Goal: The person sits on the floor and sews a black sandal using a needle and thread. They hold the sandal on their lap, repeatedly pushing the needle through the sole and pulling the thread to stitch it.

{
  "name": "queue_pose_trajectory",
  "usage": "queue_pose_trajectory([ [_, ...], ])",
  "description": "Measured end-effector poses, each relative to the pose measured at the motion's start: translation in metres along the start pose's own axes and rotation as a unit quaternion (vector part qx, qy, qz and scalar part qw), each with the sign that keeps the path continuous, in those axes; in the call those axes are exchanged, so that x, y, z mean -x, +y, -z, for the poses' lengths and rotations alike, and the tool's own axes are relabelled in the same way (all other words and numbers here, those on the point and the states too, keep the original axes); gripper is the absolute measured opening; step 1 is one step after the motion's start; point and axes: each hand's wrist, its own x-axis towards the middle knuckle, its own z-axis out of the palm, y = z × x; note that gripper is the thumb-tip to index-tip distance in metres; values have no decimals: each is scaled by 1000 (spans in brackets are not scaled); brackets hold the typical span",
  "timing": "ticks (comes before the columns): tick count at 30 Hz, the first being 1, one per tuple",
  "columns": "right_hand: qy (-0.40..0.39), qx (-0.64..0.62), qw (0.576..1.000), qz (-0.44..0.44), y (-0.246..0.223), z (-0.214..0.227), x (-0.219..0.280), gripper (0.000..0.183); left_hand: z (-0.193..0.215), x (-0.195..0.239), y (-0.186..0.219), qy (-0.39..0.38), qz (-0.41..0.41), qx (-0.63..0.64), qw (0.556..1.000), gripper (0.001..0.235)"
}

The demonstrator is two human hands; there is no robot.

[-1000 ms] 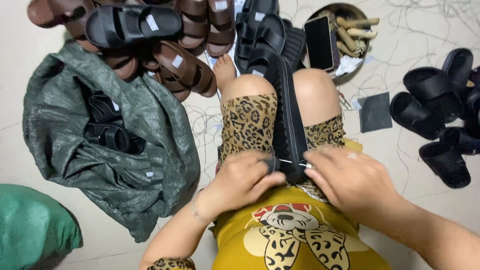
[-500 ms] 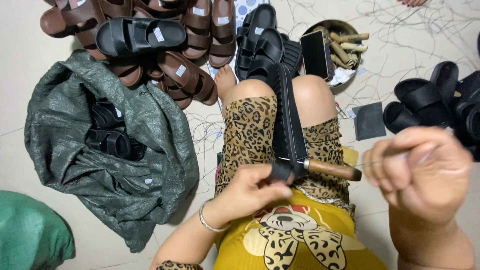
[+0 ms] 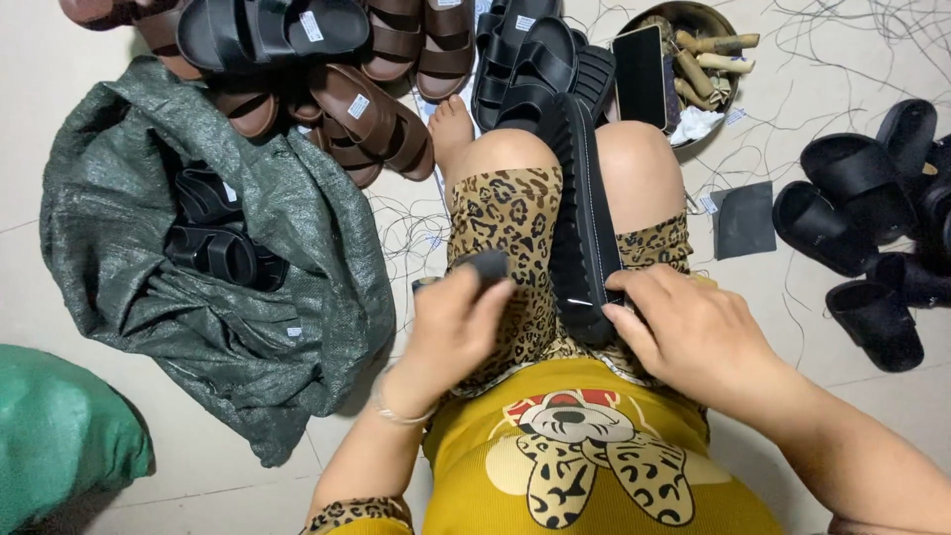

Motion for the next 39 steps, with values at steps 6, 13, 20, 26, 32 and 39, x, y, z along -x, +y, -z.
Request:
queue_pose_trajectory([
  [6, 120, -53, 982, 134, 13, -4, -2, 20, -30, -7, 36, -260, -26, 40, 965, 12],
  [13, 116, 120, 986, 25, 104, 29, 79, 38, -12, 8, -9, -161, -33, -156, 974, 25],
  [20, 75, -588, 802, 71, 70, -28, 34, 17, 41, 16, -24, 4, 26, -251, 968, 30],
  [26, 132, -682, 717, -50, 84, -20, 47, 24, 86, 30, -23, 47, 205, -168, 963, 21],
  [32, 142, -540, 829, -24, 32, -26, 29, 9, 78, 35, -22, 31, 189, -174, 966, 16],
  [39, 71, -703, 695, 132, 36, -30, 27, 23, 83, 52, -62, 83, 205, -174, 960, 16],
])
